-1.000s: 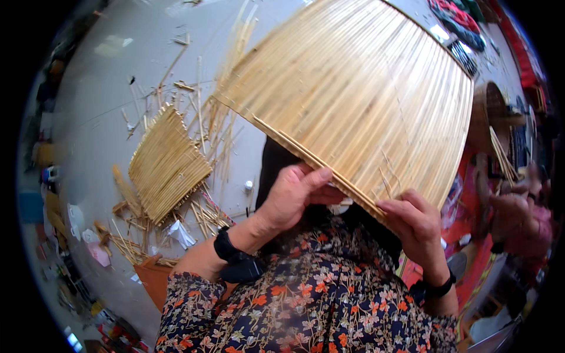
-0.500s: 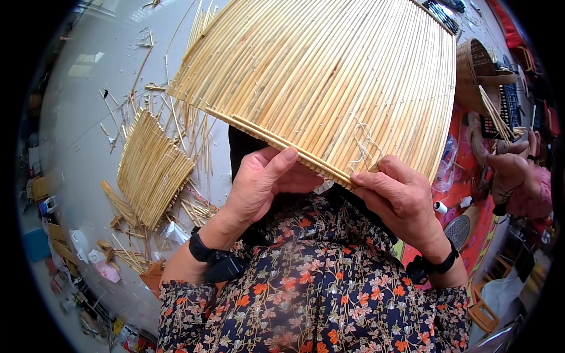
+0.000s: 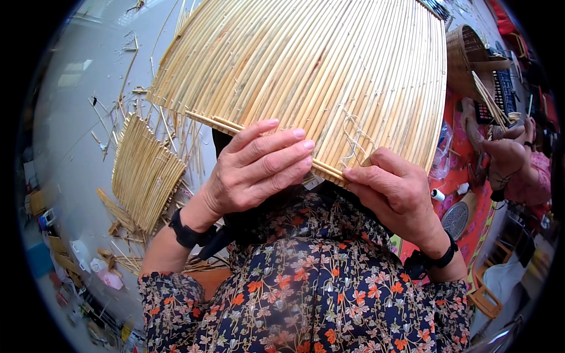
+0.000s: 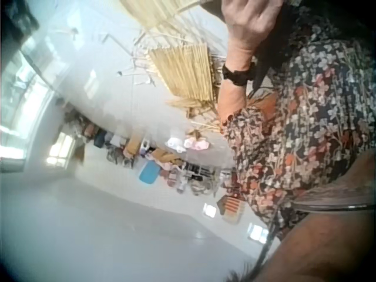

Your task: The person weaves a bamboo mat by hand, threading a thin bamboo strip through the existing structure. They use pliers to cut the strip and trim the edges of the mat. The person works on the mat while sitting on the floor, occasionally adjusting the mat's position.

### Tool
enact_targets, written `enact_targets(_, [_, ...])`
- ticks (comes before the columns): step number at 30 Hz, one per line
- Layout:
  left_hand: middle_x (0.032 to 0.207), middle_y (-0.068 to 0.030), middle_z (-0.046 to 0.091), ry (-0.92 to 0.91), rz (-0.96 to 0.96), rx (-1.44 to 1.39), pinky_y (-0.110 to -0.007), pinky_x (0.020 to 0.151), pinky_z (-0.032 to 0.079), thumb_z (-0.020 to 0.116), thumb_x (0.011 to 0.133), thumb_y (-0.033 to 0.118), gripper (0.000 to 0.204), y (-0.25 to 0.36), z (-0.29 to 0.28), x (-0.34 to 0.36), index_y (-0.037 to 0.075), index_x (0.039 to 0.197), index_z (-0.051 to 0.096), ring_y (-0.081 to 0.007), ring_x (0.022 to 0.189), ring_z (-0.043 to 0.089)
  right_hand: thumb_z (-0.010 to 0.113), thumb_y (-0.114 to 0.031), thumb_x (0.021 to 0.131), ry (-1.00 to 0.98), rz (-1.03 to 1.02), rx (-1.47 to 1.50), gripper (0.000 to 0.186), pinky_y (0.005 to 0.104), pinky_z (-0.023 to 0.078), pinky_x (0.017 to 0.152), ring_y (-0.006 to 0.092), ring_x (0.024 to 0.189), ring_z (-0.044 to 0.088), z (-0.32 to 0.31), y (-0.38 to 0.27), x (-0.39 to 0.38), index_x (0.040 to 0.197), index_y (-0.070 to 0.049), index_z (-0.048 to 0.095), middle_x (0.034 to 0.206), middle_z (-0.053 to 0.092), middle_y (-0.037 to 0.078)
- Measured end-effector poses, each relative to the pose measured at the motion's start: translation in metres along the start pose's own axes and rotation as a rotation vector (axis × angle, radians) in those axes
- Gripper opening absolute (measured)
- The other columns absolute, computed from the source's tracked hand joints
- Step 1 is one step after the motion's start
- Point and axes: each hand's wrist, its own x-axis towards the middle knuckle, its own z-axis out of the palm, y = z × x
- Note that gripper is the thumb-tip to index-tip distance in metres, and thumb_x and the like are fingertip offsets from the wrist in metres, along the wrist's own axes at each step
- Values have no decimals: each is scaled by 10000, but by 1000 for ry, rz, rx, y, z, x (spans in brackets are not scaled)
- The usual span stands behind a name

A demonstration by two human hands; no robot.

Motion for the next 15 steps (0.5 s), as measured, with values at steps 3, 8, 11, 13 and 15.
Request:
enact_targets(3, [1276,-87,725,-5,47,18,-478,1120,490,757,891,100,264,2,7,0,97,1153,722,-280,1236,676,811,-25,818,-5,19,10,215,353,473,557,218,653,612,0,0,-1,1021,-51,747,779,556,64])
enact_targets(8, [1231,-154,738,83,103,76,-481,1066,537,720,913,53,126,1,20,10,69,978,614,-328,1196,700,776,-30,851,-11,50,58,201,363,498,590,233,686,631,-5,1,-5,1040,-91,743,804,568,72])
enact_targets(11, [1216,-170,742,84,98,81,-472,1043,551,717,903,21,151,4,19,15,63,962,585,-338,1166,713,752,-4,879,75,106,98,283,332,490,600,207,694,627,-17,5,-16,1151,-83,746,820,600,84])
enact_targets(13, [1206,-168,745,81,87,86,-468,1035,556,704,905,0,155,4,16,18,57,992,588,-333,1154,718,721,33,889,113,138,129,335,311,473,597,180,686,606,-31,2,-18,1212,-58,727,812,602,77])
enact_targets(15, [1204,-165,745,90,81,83,-462,1026,562,702,907,-4,164,4,13,22,55,1012,591,-332,1145,721,681,67,904,143,231,249,359,280,464,602,134,690,594,-46,-5,-21,1250,-27,707,827,621,58])
